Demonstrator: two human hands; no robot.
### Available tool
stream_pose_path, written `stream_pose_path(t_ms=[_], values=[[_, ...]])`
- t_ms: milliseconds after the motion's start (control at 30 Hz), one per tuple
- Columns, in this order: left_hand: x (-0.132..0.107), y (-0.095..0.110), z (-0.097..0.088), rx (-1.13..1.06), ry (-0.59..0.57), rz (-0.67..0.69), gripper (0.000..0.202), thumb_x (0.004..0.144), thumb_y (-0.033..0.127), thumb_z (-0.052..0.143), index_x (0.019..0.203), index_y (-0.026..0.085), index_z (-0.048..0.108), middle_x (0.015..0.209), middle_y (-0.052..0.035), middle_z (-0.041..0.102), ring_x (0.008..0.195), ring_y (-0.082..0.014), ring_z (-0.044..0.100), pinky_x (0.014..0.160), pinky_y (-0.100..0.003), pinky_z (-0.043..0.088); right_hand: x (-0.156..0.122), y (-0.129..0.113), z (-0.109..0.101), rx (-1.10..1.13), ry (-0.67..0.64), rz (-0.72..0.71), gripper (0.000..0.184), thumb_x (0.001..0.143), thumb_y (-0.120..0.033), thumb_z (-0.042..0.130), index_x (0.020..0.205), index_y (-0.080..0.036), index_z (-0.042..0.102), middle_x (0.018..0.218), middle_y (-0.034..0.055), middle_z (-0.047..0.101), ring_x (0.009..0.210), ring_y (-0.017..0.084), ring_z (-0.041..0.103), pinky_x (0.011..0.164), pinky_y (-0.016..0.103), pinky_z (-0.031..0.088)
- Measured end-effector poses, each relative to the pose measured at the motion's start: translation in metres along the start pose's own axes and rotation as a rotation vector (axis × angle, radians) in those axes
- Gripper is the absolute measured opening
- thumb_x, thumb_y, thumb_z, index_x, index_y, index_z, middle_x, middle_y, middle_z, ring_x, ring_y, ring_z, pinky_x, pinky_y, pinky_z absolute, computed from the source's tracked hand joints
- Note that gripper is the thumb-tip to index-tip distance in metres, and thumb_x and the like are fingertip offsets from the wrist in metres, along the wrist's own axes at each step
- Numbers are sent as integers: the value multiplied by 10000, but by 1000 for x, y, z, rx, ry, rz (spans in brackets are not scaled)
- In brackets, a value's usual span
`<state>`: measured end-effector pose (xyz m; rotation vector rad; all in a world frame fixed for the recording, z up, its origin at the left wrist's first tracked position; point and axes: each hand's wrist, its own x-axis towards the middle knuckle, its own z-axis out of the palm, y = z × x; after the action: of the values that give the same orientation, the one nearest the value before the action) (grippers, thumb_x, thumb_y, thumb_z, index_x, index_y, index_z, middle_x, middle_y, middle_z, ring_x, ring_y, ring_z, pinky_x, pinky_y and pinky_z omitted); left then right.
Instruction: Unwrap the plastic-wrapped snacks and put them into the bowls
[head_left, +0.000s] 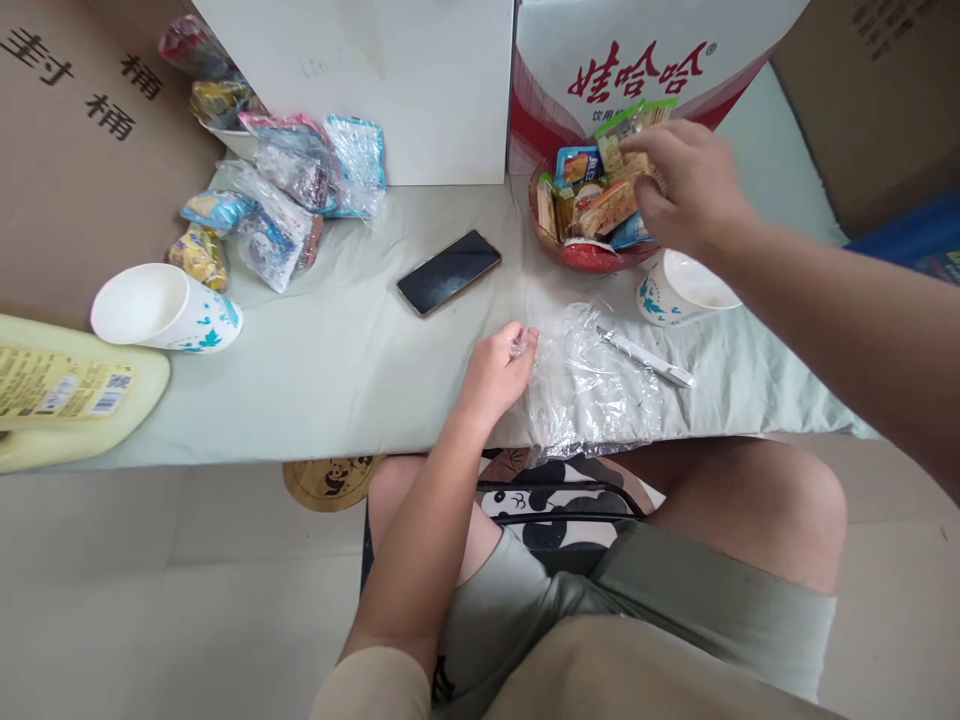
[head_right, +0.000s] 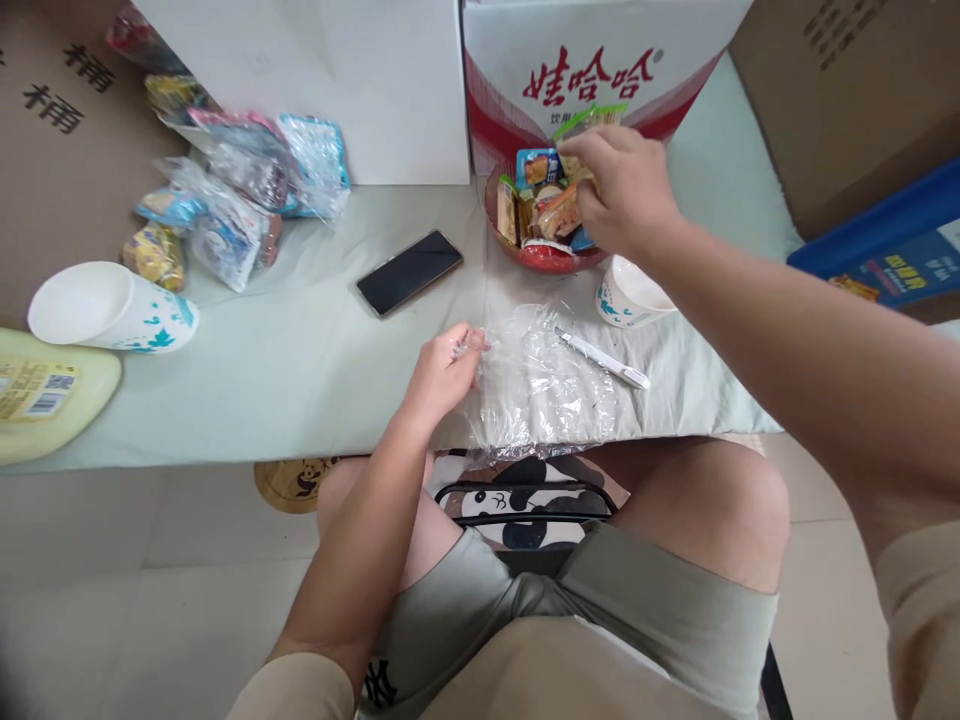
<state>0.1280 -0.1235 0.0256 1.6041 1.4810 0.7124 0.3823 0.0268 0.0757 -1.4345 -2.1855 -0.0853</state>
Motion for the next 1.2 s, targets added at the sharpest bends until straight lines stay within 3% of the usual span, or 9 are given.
stream_pose_path(t_ms=[100,167,300,433,500,667,767,1067,1200], values=[[1,-2,0,-73,-8,-22,340,990,436,460,734,219,513,621,6,586,535,-144,554,593,-286,399,-55,-43,-21,152,8,-80,403,862,-119,511,1218,-236,659,1214,98,697,1160,289,636,993,514,503],[3,-5,1,-177,-35,-48,356,984,472,464,743,214,503,711,-9,645,505,-124,541,583,-285,423,-103,-60,-20,255,-105,-145,371,889,-175,497,1223,-255,637,1219,82,697,1135,297,656,974,528,531],[3,-5,4,-427,-125,-135,379,967,543,453,786,215,511,772,-19,662,449,-87,463,504,-264,406,-184,-66,6,278,-282,-166,381,920,-277,503,1284,-254,614,1306,93,674,1233,306,626,1017,538,525],[3,-3,3,-500,-166,-215,319,943,501,485,815,215,543,747,-24,666,432,-72,414,438,-230,340,-215,-62,23,169,-334,-113,525,925,-434,521,1415,-248,543,1505,97,531,1405,350,478,1128,603,402],[5,-7,-2,-439,-36,-218,266,909,453,553,805,208,559,731,-16,661,434,-65,409,419,-217,323,-217,-63,25,123,-352,-104,554,928,-470,515,1438,-254,531,1546,82,486,1439,352,434,1159,602,359],[18,-24,-31,-447,610,-218,198,885,329,565,739,212,501,631,27,577,391,-57,384,377,-221,256,-213,-66,23,82,-388,-106,569,941,-476,491,1459,-243,523,1560,81,467,1461,343,403,1200,583,300],[16,-28,-39,-456,765,-119,197,893,306,531,731,220,460,609,44,538,402,-57,371,395,-211,268,-212,-67,22,70,-397,-95,555,941,-470,493,1451,-254,532,1561,77,466,1457,347,405,1195,581,304],[-42,-4,15,175,391,427,251,872,316,571,652,205,523,566,29,527,531,-100,474,571,-256,397,-214,-65,20,58,-413,-80,551,946,-468,483,1443,-238,540,1569,67,456,1467,333,389,1193,549,319],[-63,9,30,358,137,532,143,889,310,572,823,201,637,778,-20,691,737,-148,639,741,-294,510,-216,-64,22,61,-396,-77,561,949,-468,466,1450,-226,536,1569,69,456,1466,340,385,1191,555,311]])
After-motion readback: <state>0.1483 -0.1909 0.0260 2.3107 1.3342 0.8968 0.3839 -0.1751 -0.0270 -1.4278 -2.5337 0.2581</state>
